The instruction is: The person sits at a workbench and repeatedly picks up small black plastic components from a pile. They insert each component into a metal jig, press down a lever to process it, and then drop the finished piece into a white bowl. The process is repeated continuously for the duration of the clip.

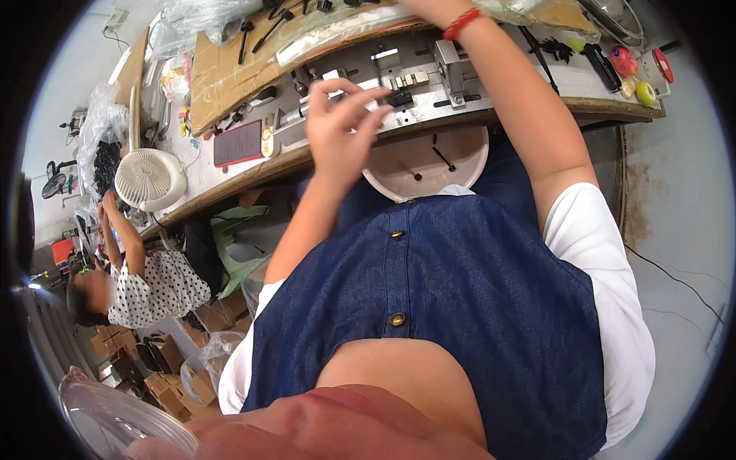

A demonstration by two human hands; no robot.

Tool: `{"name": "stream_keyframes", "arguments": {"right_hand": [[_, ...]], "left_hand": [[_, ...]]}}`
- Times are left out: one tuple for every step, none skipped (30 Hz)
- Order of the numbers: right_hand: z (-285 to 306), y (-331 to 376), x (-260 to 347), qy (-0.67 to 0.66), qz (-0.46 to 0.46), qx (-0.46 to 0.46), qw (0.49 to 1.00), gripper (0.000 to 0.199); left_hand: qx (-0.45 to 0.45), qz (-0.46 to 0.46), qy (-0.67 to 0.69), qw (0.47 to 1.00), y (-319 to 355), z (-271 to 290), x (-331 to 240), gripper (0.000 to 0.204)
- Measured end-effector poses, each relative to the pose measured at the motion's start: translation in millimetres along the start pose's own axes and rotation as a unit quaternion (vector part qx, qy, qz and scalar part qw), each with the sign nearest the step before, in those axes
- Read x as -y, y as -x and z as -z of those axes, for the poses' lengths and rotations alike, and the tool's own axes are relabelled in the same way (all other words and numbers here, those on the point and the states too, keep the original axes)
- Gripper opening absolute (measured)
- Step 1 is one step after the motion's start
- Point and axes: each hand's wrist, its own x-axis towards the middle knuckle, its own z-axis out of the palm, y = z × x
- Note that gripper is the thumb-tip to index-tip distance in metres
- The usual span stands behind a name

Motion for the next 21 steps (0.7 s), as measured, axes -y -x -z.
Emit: {"name": "stream_keyframes", "arguments": {"right_hand": [[11,-4,-2,-0.078,-0.060,0.025,0.995,0.022],[19,-4,-5,-0.242,-0.112,0.020,0.964,0.023],[19,-8,-22,-0.319,-0.116,-0.005,0.941,0.019],[23,-5,-38,-0.412,-0.137,-0.008,0.901,0.016],[29,-3,-45,-0.501,-0.157,-0.010,0.851,0.013],[33,3,-49,-0.567,-0.170,-0.008,0.806,0.013],[39,12,-50,-0.628,-0.183,-0.010,0.757,0.012],[44,20,-48,-0.687,-0.192,-0.009,0.701,0.012],[48,27,-43,-0.693,-0.189,-0.009,0.696,0.012],[54,35,-37,-0.697,-0.186,-0.010,0.693,0.013],[58,43,-31,-0.703,-0.183,-0.010,0.687,0.013],[63,52,-24,-0.701,-0.180,-0.002,0.690,0.014],[67,60,-14,-0.697,-0.177,0.004,0.695,0.014],[68,69,-7,-0.697,-0.172,0.012,0.696,0.014],[66,76,-4,-0.697,-0.168,0.021,0.697,0.015],[65,85,-8,-0.668,-0.205,0.020,0.715,0.011],[61,96,-12,-0.642,-0.177,0.035,0.745,0.014],[56,108,-14,-0.615,-0.148,0.051,0.773,0.018],[55,117,-16,-0.584,-0.121,0.065,0.800,0.024],[58,125,1,-0.503,-0.101,0.069,0.856,0.019],[60,134,12,-0.442,-0.065,0.077,0.891,0.019]], "left_hand": [[0.012,-0.007,-0.005,1.000,8,-6,-1,0.025],[0.015,-0.005,-0.007,1.000,14,-15,7,0.022],[0.024,-0.004,-0.028,0.999,17,-19,10,0.021],[0.034,-0.004,-0.047,0.998,18,-22,13,0.020],[0.044,-0.004,-0.067,0.997,20,-25,16,0.020],[0.050,0.003,-0.071,0.996,23,-28,20,0.018],[0.053,0.005,-0.070,0.996,22,-30,22,0.018],[0.055,0.008,-0.073,0.996,22,-31,23,0.019],[0.056,0.010,-0.075,0.996,22,-32,24,0.019],[0.054,-0.004,-0.081,0.995,22,-34,25,0.021],[0.050,-0.015,-0.091,0.994,23,-35,24,0.023],[0.046,-0.027,-0.101,0.993,23,-36,24,0.025],[0.048,-0.025,-0.106,0.993,23,-37,24,0.027],[0.050,-0.022,-0.117,0.992,24,-37,22,0.028],[0.050,-0.018,-0.129,0.990,25,-36,20,0.030],[0.053,-0.023,-0.131,0.990,24,-35,19,0.031],[0.055,-0.029,-0.131,0.989,22,-34,18,0.033],[0.058,-0.034,-0.131,0.989,20,-33,17,0.034],[0.061,-0.033,-0.125,0.990,16,-32,15,0.033],[0.060,-0.029,-0.123,0.990,10,-26,10,0.032],[0.060,-0.024,-0.120,0.991,1,-19,5,0.030]]}}
